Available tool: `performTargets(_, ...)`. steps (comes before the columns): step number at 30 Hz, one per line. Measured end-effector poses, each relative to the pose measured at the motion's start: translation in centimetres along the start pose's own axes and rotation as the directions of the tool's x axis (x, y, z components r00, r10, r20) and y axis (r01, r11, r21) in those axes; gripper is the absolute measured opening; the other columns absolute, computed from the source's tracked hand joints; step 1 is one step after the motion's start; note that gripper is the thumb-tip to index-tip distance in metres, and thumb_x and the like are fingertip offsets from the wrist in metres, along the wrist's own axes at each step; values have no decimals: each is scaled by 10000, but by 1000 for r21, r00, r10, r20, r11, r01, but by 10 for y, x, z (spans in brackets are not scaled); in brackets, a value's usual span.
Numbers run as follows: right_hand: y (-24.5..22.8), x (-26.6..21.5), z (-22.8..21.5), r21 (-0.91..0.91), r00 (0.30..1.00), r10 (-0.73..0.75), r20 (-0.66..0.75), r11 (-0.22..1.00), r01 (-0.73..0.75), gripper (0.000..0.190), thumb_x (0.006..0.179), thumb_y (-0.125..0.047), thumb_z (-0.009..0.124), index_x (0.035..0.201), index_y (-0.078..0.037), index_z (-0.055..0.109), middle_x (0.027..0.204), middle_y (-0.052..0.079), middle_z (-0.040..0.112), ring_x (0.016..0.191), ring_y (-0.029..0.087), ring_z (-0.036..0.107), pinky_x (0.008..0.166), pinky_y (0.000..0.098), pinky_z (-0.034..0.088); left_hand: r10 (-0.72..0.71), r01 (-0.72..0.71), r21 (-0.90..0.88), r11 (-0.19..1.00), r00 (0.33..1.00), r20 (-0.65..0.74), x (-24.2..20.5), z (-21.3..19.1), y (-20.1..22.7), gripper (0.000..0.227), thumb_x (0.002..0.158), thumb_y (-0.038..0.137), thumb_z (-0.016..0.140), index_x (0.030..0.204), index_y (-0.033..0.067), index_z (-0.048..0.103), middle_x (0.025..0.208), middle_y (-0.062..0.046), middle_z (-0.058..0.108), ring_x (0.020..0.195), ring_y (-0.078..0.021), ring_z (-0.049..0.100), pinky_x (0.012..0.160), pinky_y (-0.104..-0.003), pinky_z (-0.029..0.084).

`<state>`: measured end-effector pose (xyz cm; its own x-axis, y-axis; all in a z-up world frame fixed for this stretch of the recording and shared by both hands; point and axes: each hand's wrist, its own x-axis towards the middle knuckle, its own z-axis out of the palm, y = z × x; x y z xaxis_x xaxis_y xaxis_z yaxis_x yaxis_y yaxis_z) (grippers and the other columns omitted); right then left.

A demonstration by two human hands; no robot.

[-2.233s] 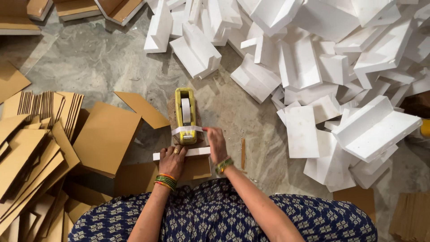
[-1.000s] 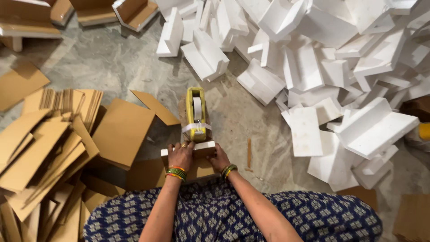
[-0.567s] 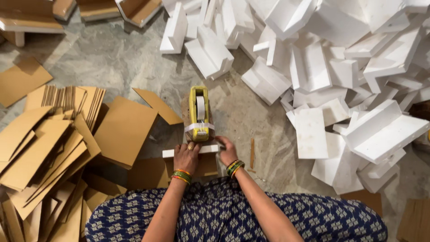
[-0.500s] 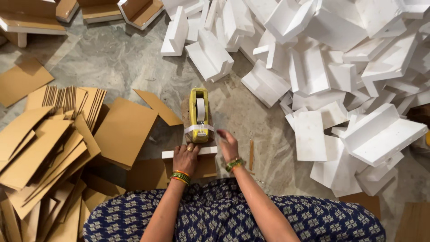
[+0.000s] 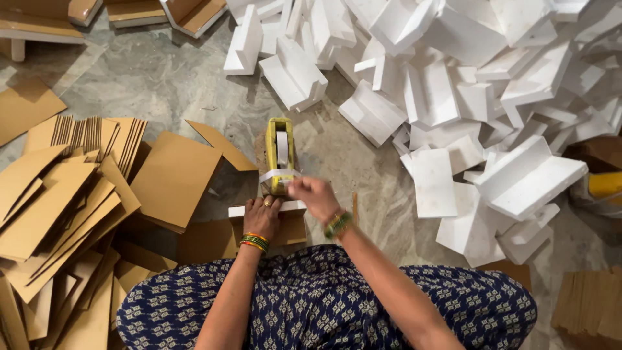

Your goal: The person sits on the floor and assembles small cardboard boxes by inserting white foam inserts into the cardboard frames. They use a tape dispenser to secure the foam pieces to the cardboard, repeating the process for multiple units.

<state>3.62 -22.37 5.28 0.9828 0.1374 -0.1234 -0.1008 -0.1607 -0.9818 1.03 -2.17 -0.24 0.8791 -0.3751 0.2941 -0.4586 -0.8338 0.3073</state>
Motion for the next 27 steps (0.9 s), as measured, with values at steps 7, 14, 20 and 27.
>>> performTargets(7,98,-88,40,-117,931,316,-186,933,-340,296,849,-230,791,1118,-107,778,1064,7,793,940,99,743,849,287,580,7,-7,12,1000,1000,0,8,-3,-1,432,728,187,699,1157,182,644,1041,-45,677,1011,-278,619,929,-470,413)
performTargets(14,160,-36,51,-177,929,194,-316,950,-258,264,777,-148,812,1002,-16,772,938,110,805,856,202,774,797,337,601,-2,9,-59,998,994,106,21,-24,5,675,651,437,820,1217,122,630,1093,-100,671,1045,-303,596,898,-505,385)
performTargets(20,139,-53,57,-186,862,263,-433,910,-371,325,729,-189,875,980,-39,734,950,105,786,870,204,761,814,341,601,-98,92,49,995,986,135,16,-15,12,624,629,391,861,1180,180,658,1153,-23,677,1135,-247,585,965,-470,394)
performTargets(27,106,-48,30,-211,811,-57,-583,974,-83,245,863,-208,774,1054,-55,772,972,62,752,853,168,705,786,306,562,-112,106,49,993,983,147,10,-7,11,609,611,335,880,1168,224,662,1142,5,678,1116,-233,594,983,-478,401)
